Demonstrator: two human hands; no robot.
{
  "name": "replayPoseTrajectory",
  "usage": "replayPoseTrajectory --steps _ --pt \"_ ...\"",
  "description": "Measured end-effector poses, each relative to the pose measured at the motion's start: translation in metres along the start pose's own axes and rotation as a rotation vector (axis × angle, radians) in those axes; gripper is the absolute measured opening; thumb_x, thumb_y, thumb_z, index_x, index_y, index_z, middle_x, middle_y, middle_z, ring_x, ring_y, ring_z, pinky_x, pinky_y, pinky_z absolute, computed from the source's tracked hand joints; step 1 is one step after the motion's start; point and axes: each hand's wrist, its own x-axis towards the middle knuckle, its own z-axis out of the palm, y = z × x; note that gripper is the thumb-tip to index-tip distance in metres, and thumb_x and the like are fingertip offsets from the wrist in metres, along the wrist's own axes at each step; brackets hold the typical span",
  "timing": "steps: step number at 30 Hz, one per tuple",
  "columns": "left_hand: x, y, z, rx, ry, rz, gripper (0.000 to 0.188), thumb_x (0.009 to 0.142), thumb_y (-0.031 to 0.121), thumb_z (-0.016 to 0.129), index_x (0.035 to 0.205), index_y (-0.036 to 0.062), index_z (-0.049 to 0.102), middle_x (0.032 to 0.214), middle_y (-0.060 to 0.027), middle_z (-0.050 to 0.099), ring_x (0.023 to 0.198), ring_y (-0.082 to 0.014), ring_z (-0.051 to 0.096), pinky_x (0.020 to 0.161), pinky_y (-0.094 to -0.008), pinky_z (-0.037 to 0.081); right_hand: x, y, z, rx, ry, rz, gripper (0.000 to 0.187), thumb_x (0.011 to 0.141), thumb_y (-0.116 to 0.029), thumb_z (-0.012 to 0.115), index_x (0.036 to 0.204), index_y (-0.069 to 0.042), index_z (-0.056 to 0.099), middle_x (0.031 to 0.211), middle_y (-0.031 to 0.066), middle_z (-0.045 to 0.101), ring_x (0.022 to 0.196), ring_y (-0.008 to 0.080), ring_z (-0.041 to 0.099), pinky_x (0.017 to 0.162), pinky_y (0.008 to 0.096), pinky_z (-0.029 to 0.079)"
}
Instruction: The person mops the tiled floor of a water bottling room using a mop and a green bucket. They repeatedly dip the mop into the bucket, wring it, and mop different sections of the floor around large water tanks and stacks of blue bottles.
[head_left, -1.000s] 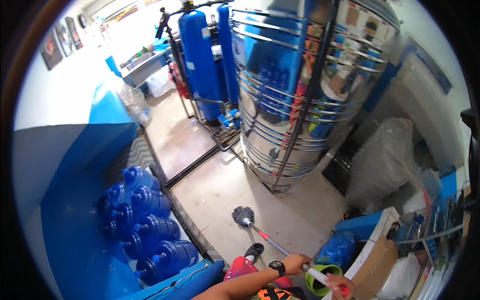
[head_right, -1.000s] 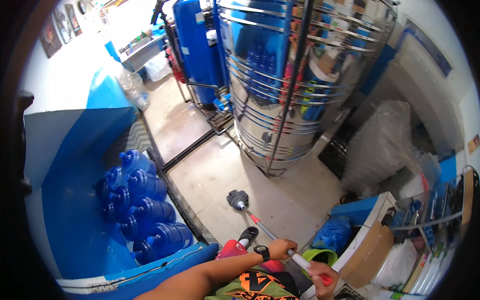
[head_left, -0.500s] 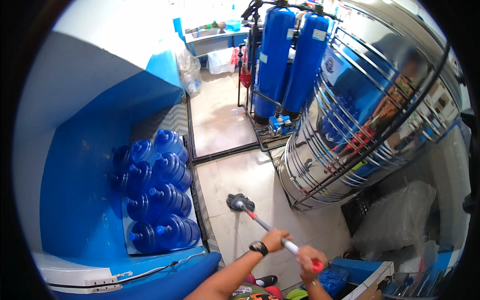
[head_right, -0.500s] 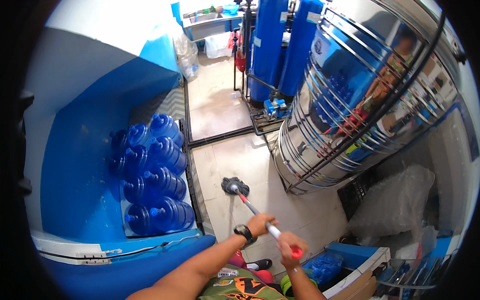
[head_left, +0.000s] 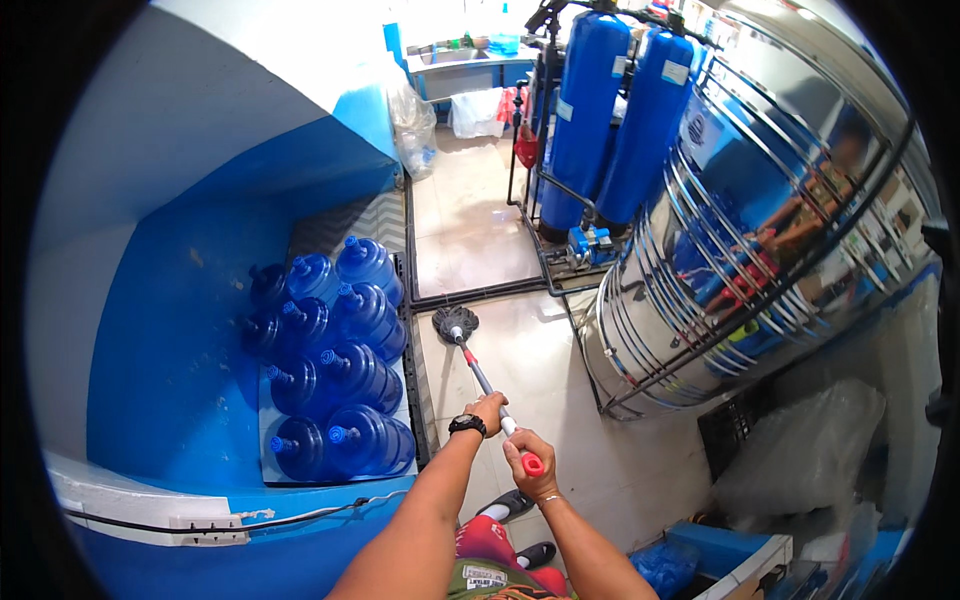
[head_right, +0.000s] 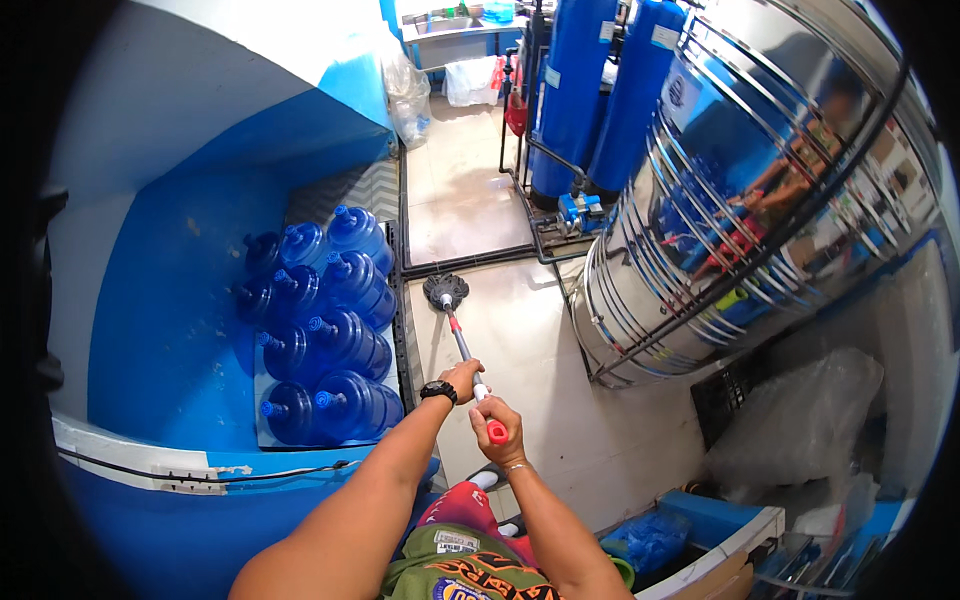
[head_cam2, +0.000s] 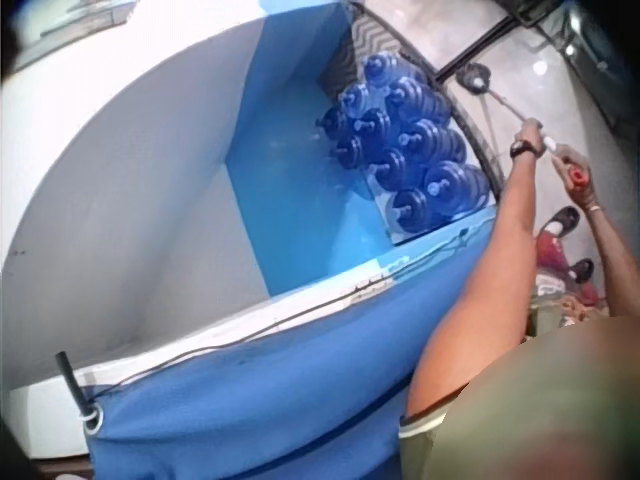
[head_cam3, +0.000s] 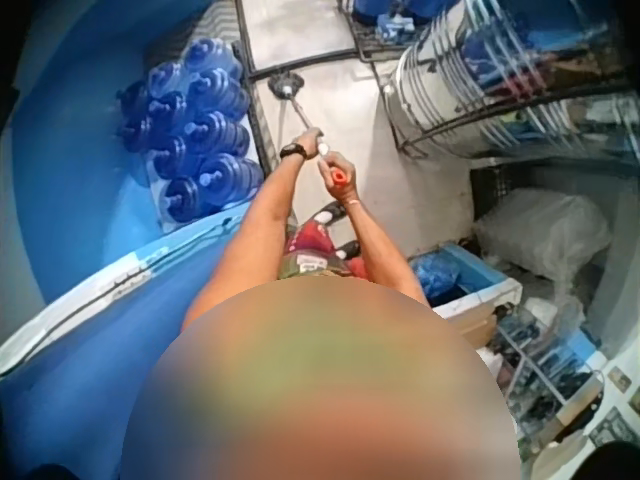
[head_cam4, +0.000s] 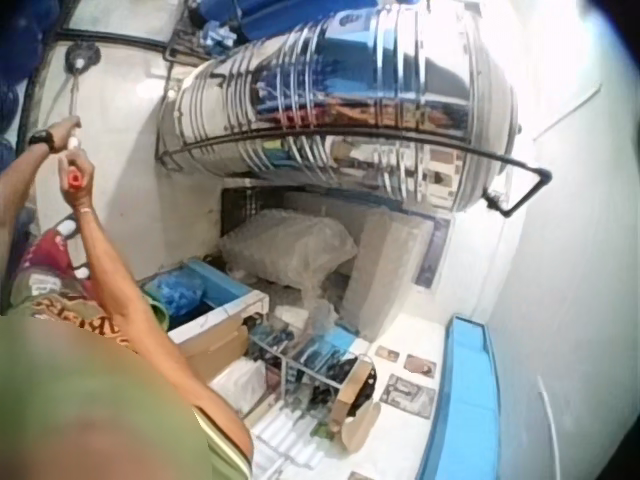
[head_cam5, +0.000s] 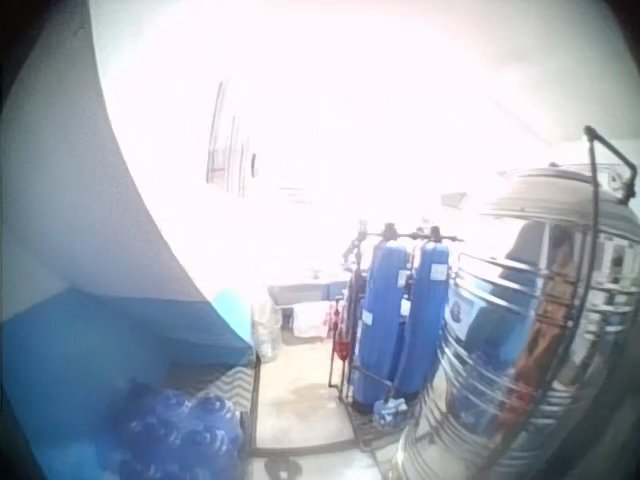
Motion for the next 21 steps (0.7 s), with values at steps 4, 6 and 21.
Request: replayPoseTrajectory --steps 4,6,21 --pt "-0.033 0.032 0.038 0.112 0.065 0.251 0.041 0.087 0.026 0.074 0.125 0.0147 0.063 0.126 -0.0146 0.066 0.119 -0.0361 0.064 0.1 -0.0488 0.053 -0.048 -0.013 -0.05 -0.01 0.015 0.06 0.011 0.092 -0.002 0.068 0.081 -0.002 0.064 0.076 0.0069 0.065 0.075 0.0203 0.065 0.097 0.0413 0.054" --pt "-0.058 0.063 0.063 0.143 0.025 0.333 0.037 0.083 0.017 0.073 0.119 0.0163 0.067 0.122 -0.0135 0.066 0.113 -0.0355 0.065 0.098 -0.0497 0.053 -0.087 -0.035 -0.091 -0.03 0.044 0.149 0.01 0.089 -0.001 0.07 0.081 -0.002 0.064 0.077 0.0069 0.065 0.076 0.0202 0.065 0.091 0.0374 0.054" --pt "-0.254 0.267 0.186 0.074 -0.573 0.899 0.02 0.077 0.021 0.067 0.092 0.01 0.072 0.084 -0.0147 0.074 0.09 -0.0355 0.073 0.093 -0.0494 0.051 -0.287 -0.193 -0.252 -0.001 0.373 0.226 0.009 0.089 -0.002 0.065 0.083 0.001 0.07 0.08 0.0107 0.072 0.078 0.0212 0.069 0.089 0.0382 0.055"
